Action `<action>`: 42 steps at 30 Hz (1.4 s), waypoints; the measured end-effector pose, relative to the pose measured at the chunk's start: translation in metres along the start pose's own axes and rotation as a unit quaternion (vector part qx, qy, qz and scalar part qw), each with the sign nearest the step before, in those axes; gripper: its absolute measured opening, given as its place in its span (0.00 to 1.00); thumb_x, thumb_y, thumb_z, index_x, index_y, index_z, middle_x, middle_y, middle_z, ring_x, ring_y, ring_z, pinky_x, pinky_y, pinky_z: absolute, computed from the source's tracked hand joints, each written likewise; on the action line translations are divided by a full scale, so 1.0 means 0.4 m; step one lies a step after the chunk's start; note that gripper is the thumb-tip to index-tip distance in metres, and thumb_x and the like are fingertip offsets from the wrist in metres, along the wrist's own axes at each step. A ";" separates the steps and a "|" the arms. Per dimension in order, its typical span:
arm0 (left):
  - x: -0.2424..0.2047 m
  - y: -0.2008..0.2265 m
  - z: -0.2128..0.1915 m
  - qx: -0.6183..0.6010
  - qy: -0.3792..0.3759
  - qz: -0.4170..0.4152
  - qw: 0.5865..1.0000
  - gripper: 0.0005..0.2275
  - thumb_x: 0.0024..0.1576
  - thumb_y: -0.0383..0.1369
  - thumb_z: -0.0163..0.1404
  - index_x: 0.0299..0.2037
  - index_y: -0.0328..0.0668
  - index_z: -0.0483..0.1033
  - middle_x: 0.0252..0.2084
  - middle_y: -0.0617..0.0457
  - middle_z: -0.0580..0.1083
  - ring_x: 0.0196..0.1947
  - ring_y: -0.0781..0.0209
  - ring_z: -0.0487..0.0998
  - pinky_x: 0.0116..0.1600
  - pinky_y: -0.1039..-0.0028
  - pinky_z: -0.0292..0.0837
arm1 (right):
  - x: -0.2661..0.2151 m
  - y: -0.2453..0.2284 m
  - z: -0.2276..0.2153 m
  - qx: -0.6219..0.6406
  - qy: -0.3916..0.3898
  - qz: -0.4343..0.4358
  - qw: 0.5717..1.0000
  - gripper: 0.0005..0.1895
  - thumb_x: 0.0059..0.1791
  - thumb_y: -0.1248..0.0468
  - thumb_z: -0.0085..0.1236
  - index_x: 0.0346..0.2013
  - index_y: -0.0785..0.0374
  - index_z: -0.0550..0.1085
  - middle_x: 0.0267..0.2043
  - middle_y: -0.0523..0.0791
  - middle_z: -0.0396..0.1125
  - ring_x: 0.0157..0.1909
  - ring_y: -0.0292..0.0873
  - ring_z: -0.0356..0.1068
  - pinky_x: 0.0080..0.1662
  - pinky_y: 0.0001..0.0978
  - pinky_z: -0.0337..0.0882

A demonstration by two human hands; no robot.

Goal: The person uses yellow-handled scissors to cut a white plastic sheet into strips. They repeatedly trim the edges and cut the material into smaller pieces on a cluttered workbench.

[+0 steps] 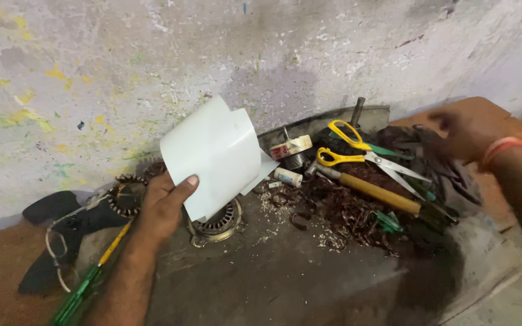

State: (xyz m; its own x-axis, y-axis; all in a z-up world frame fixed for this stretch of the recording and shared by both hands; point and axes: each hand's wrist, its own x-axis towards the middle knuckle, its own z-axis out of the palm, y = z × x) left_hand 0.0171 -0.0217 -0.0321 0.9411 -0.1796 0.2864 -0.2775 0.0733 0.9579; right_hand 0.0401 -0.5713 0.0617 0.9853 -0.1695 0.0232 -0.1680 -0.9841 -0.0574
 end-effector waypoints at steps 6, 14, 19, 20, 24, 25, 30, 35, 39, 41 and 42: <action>-0.001 -0.011 0.001 0.021 -0.002 0.008 1.000 0.16 0.61 0.36 0.52 0.51 0.29 0.79 0.44 0.48 0.81 0.43 0.63 0.80 0.50 0.71 0.75 | 0.065 0.179 0.102 0.072 0.024 -0.005 0.997 0.14 0.49 0.61 0.60 0.46 0.64 0.81 0.40 0.54 0.77 0.39 0.52 0.75 0.43 0.47 0.77; -0.002 0.001 -0.006 0.004 0.001 -0.011 1.000 0.15 0.61 0.35 0.51 0.51 0.29 0.79 0.43 0.48 0.81 0.42 0.62 0.80 0.48 0.71 0.76 | 0.074 0.148 -0.092 0.379 0.153 0.082 0.909 0.13 0.54 0.59 0.53 0.46 0.64 0.76 0.34 0.51 0.72 0.33 0.48 0.70 0.35 0.45 0.70; -0.004 0.001 -0.005 -0.008 -0.002 -0.013 1.000 0.15 0.61 0.35 0.51 0.50 0.28 0.79 0.42 0.47 0.81 0.41 0.62 0.81 0.47 0.71 0.76 | 0.051 0.145 -0.075 0.365 0.144 0.109 0.913 0.12 0.54 0.60 0.50 0.48 0.62 0.75 0.32 0.48 0.69 0.31 0.46 0.65 0.32 0.45 0.65; -0.004 0.000 -0.006 -0.002 0.002 -0.017 1.000 0.15 0.61 0.35 0.51 0.49 0.28 0.80 0.42 0.47 0.81 0.41 0.61 0.81 0.47 0.70 0.76 | 0.046 0.170 -0.063 0.362 0.139 0.116 0.914 0.12 0.55 0.60 0.50 0.49 0.62 0.75 0.32 0.48 0.68 0.31 0.45 0.64 0.31 0.45 0.64; 0.003 -0.001 -0.006 -0.001 -0.001 -0.014 1.000 0.15 0.61 0.36 0.52 0.50 0.28 0.79 0.44 0.47 0.81 0.43 0.61 0.81 0.50 0.70 0.76 | 0.071 0.276 0.035 0.252 0.166 0.057 0.952 0.14 0.54 0.64 0.49 0.52 0.65 0.74 0.33 0.49 0.67 0.33 0.47 0.65 0.32 0.49 0.65; 0.001 -0.001 -0.003 0.008 0.001 -0.009 1.000 0.16 0.61 0.36 0.52 0.51 0.29 0.79 0.44 0.47 0.81 0.43 0.62 0.81 0.50 0.70 0.76 | 0.082 0.287 0.071 0.047 0.176 0.081 0.980 0.19 0.50 0.57 0.52 0.52 0.62 0.74 0.36 0.49 0.69 0.38 0.46 0.67 0.37 0.45 0.67; -0.006 0.002 0.012 -0.016 -0.003 0.014 1.000 0.18 0.63 0.38 0.51 0.55 0.31 0.76 0.48 0.48 0.80 0.47 0.62 0.79 0.54 0.70 0.74 | 0.085 0.231 0.159 0.036 0.080 0.107 0.990 0.18 0.52 0.56 0.52 0.52 0.61 0.77 0.42 0.49 0.72 0.41 0.49 0.71 0.42 0.45 0.71; -0.007 0.017 0.021 -0.079 0.008 0.003 0.997 0.21 0.61 0.40 0.53 0.57 0.28 0.75 0.51 0.48 0.79 0.51 0.59 0.78 0.58 0.67 0.73 | 0.114 0.128 0.217 0.050 -0.047 0.159 0.985 0.18 0.55 0.56 0.51 0.53 0.61 0.79 0.47 0.49 0.75 0.45 0.51 0.75 0.46 0.46 0.74; -0.007 0.031 0.030 -0.110 0.006 -0.023 0.994 0.23 0.61 0.41 0.53 0.59 0.28 0.73 0.53 0.47 0.78 0.53 0.57 0.77 0.58 0.65 0.72 | 0.149 0.157 0.262 0.280 -0.145 0.271 0.910 0.18 0.56 0.59 0.51 0.51 0.67 0.81 0.49 0.51 0.77 0.45 0.56 0.79 0.45 0.49 0.77; -0.006 0.036 0.029 -0.163 -0.004 -0.024 0.986 0.24 0.60 0.41 0.53 0.59 0.28 0.72 0.53 0.46 0.77 0.53 0.55 0.77 0.58 0.63 0.73 | 0.142 0.173 0.254 0.369 -0.033 0.274 0.888 0.17 0.54 0.60 0.55 0.53 0.67 0.78 0.49 0.52 0.75 0.44 0.55 0.76 0.43 0.48 0.76; -0.009 0.039 0.023 -0.187 -0.007 -0.026 0.982 0.24 0.60 0.42 0.54 0.59 0.28 0.72 0.53 0.45 0.77 0.53 0.54 0.78 0.58 0.62 0.74 | 0.133 0.169 0.235 0.361 0.011 0.250 0.898 0.18 0.53 0.60 0.55 0.54 0.66 0.77 0.49 0.52 0.75 0.43 0.54 0.76 0.43 0.47 0.76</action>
State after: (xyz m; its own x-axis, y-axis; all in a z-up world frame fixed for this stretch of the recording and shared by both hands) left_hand 0.0077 -0.0291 -0.0178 0.9485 -0.2055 0.2409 -0.1373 0.4188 0.8977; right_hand 0.0844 -0.6419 -0.0349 0.7897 -0.5907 -0.1658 -0.5170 -0.4951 -0.6983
